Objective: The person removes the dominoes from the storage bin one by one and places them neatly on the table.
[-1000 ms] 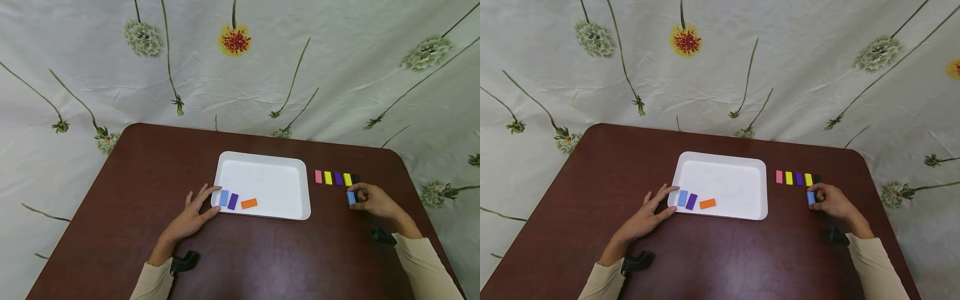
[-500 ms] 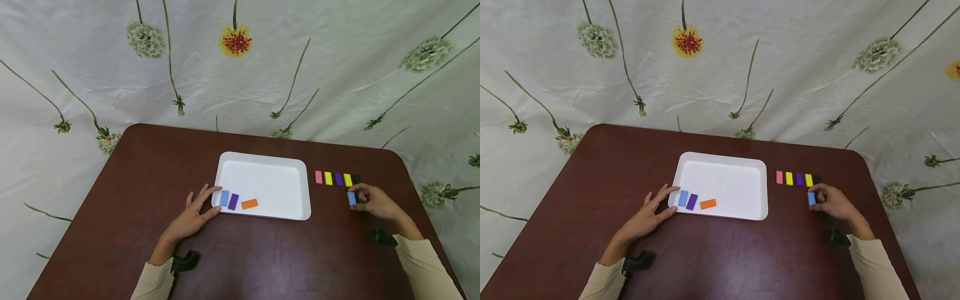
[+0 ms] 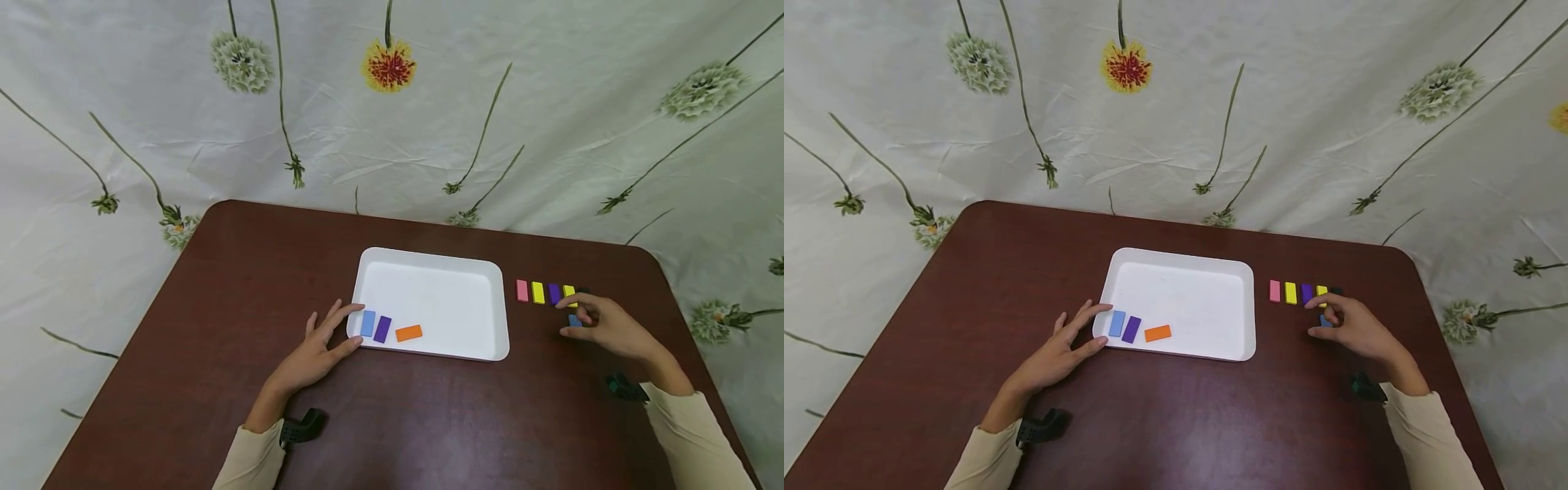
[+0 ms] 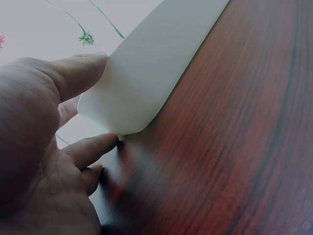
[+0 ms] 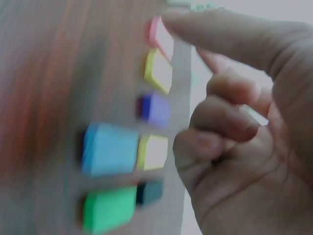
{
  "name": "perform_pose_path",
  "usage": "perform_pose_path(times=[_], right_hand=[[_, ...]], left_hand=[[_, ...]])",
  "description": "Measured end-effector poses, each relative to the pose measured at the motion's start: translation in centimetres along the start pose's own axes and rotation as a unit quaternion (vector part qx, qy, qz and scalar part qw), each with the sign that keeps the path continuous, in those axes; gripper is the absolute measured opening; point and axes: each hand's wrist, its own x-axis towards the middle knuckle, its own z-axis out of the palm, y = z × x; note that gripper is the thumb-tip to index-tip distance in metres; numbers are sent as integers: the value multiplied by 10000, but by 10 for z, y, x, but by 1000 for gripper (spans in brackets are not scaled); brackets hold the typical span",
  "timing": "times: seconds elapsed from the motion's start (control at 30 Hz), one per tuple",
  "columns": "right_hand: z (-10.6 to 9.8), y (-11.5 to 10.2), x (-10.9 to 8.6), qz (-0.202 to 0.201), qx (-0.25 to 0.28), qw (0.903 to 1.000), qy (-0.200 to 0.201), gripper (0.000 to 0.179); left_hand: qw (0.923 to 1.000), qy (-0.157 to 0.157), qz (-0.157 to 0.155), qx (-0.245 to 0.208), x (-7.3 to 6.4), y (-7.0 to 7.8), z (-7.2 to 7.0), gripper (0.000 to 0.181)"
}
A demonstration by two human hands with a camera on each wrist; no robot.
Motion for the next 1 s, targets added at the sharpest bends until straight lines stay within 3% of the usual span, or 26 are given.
perform_pose_path(times=[0.13,0.27,0.43,0.77,1.0], right_hand=[[5,-22,21,-561,494,9966,-351,30],[13,-42,49,-1145,998,9841,-922,27],[29,-69,84,-1337,1378,9650,-1785,25],[79,-120,132,-1684,648,9421,-2827,22],[114,-141,155,-1727,807,9151,-3553,38]], left_hand=[[10000,18,-7,8,0,0,0,59],[10000,4,-27,-22,1,0,0,59],[10000,-9,-43,-23,2,1,-1,59],[10000,6,-17,-14,1,0,-2,59],[10000,23,33,17,0,0,-1,58]])
